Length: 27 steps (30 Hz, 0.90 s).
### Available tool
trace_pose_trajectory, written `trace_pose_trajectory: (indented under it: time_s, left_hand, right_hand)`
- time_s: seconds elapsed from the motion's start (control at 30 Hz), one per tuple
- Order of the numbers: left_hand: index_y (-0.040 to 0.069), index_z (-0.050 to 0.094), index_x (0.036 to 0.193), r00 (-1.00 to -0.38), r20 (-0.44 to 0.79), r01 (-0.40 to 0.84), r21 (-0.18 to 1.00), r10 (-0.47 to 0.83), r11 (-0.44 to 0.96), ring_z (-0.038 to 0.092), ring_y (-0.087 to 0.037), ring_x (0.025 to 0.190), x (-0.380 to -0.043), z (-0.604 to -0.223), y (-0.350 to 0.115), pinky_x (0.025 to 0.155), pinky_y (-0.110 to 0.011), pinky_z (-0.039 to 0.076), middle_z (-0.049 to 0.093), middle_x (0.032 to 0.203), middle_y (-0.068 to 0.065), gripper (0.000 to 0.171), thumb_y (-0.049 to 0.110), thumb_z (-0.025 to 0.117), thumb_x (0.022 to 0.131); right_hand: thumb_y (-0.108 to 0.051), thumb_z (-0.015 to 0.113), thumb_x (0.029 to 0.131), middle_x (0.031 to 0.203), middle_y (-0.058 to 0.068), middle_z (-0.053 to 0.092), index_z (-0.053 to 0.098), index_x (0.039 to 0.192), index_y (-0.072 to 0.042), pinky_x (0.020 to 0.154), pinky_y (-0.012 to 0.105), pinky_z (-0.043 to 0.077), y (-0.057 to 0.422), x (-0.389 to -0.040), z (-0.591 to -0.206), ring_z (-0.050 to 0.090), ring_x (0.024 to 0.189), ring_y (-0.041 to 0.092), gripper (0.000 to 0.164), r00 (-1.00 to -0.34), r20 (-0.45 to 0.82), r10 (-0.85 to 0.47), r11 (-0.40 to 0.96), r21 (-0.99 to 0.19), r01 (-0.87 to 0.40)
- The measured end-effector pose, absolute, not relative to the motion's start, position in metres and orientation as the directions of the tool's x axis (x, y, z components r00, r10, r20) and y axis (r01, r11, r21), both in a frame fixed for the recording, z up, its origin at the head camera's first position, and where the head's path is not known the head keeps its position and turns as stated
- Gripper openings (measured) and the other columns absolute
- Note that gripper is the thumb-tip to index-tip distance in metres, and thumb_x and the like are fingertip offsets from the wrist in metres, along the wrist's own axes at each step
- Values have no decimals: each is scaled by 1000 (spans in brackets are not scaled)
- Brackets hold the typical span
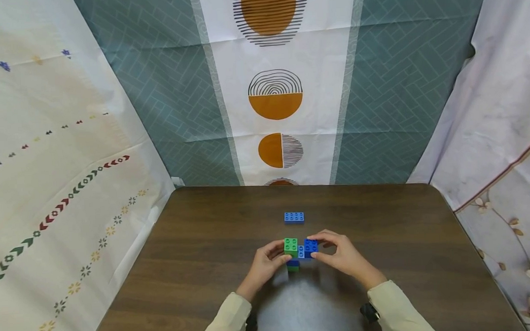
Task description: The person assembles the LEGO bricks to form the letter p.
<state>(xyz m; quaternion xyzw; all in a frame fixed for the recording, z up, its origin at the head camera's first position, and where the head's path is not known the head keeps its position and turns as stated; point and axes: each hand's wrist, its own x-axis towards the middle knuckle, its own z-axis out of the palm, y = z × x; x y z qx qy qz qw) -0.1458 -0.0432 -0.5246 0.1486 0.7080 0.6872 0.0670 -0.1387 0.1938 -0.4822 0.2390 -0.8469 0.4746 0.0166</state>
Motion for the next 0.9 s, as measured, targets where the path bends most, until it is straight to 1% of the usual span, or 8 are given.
trace_pose_trajectory:
  time_s: [0.1,0.23,0.37,0.5,0.6,0.8,0.87,0.9]
  left_hand:
    - [-7,61,120,-947,114,123,992,301,11,60,-34,112,-146,-524,-43,94,-32,51,64,117,-23,35,2,70,87]
    - [-8,61,119,-948,113,120,993,298,6,60,-34,112,-146,-525,-44,94,-34,51,64,116,-23,35,1,70,86]
    - [-8,61,119,-949,109,114,993,295,-1,60,-36,112,-146,-524,-43,94,-34,51,63,117,-24,35,1,70,86]
    - [-7,61,119,-948,116,124,992,297,8,60,-35,111,-146,-525,-43,93,-32,51,64,117,-23,35,2,70,87]
    - [-7,61,120,-946,122,135,991,301,21,61,-33,111,-145,-524,-43,93,-31,51,64,117,-22,36,4,70,87]
    - [-7,61,121,-946,124,139,990,300,31,62,-31,111,-144,-523,-42,94,-33,51,64,117,-22,36,6,69,88]
    - [-7,61,121,-946,120,134,991,300,27,61,-31,111,-144,-522,-42,94,-32,51,64,117,-22,36,5,69,88]
    - [-7,61,121,-946,120,134,991,300,26,61,-31,111,-145,-522,-42,94,-32,51,64,117,-22,36,5,69,88]
  right_hand:
    - [-6,76,82,106,5,65,66,120,-5,83,31,55,196,-143,-493,62,94,17,39,-887,255,-385,449,-788,-421]
    - [-13,77,83,106,-1,65,66,121,-11,82,26,54,199,-147,-501,61,94,13,39,-887,258,-383,455,-783,-424]
    - [-19,76,84,106,-3,64,67,120,-12,82,27,55,200,-148,-503,61,93,11,38,-884,267,-384,447,-784,-431]
    - [-20,75,85,107,-2,64,66,121,-12,84,38,56,200,-149,-502,61,94,12,38,-882,257,-394,436,-793,-426]
    - [-20,74,85,109,-1,64,65,121,-13,86,44,55,201,-149,-501,61,97,14,38,-887,228,-401,425,-812,-401]
    - [-19,72,87,115,1,63,62,125,-15,87,32,54,202,-149,-498,60,100,21,39,-883,192,-428,401,-836,-375]
    - [-19,71,88,117,2,62,60,127,-15,88,32,53,202,-149,-496,60,101,21,41,-879,187,-439,392,-840,-375]
    - [-18,71,89,118,2,61,59,128,-15,88,34,53,202,-149,-496,60,101,21,41,-877,188,-443,385,-843,-375]
